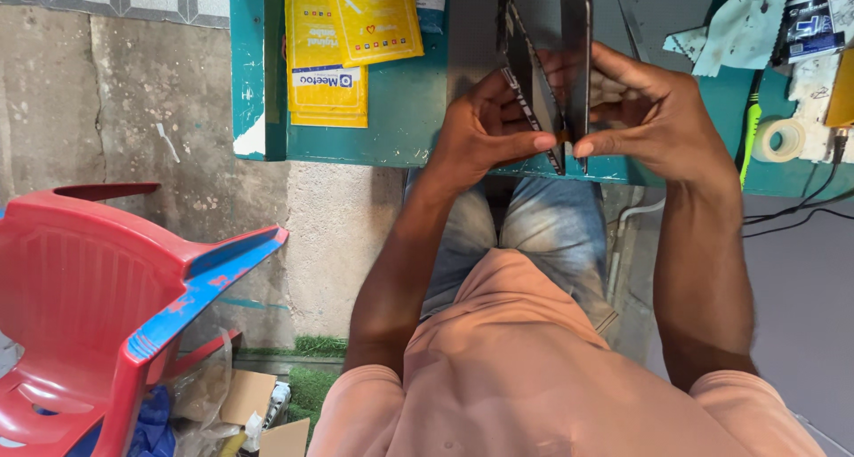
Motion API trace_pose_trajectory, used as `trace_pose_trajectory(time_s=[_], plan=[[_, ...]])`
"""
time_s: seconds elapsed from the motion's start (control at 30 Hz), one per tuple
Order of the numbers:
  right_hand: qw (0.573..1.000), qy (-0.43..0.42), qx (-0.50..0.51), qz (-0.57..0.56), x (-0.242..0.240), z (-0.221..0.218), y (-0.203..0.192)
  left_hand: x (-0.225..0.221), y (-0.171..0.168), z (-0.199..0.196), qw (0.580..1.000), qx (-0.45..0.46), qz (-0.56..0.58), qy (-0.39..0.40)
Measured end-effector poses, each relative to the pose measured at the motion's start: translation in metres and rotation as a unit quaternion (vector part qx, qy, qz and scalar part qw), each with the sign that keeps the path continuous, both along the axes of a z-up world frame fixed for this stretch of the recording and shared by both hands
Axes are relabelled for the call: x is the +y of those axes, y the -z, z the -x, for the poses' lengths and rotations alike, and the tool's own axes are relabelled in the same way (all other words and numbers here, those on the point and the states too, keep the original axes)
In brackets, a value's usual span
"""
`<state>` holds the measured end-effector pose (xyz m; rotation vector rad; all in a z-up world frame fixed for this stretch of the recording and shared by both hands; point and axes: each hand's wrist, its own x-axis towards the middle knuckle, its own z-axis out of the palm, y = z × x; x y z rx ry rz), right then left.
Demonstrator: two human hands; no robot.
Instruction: The person cleans a phone screen with a cloth, removes the old screen, and installs a new screen assembly and battery.
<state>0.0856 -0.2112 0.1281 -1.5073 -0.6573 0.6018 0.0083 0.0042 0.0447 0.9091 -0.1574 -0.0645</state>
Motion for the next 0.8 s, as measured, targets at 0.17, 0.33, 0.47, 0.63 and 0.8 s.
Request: trace_pose_trajectory(time_s=[0.17, 0.33, 0.47, 0.63, 0.8], plan=[[0.995, 0.016, -0.046, 0.092, -0.004, 0.001, -0.002, -0.003, -0.007, 0.001, 1.000, 0.016, -0.018, -0.010], [0.999, -0.014, -0.002, 0.044, -0.009, -0.013, 0.001, -0.004, -0.018, 0.002, 0.999, 0.034, 0.002, 0.003], [0.998, -0.010, -0.011, 0.058, -0.008, -0.009, -0.002, -0.004, -0.021, 0.003, 0.999, 0.037, 0.004, 0.001], [0.992, -0.005, -0.038, 0.122, 0.001, 0.002, -0.016, -0.011, -0.019, 0.001, 0.998, 0.046, 0.018, -0.026], [0.977, -0.012, -0.066, 0.204, 0.010, 0.000, -0.030, -0.018, -0.014, -0.003, 0.993, 0.079, 0.059, -0.067]])
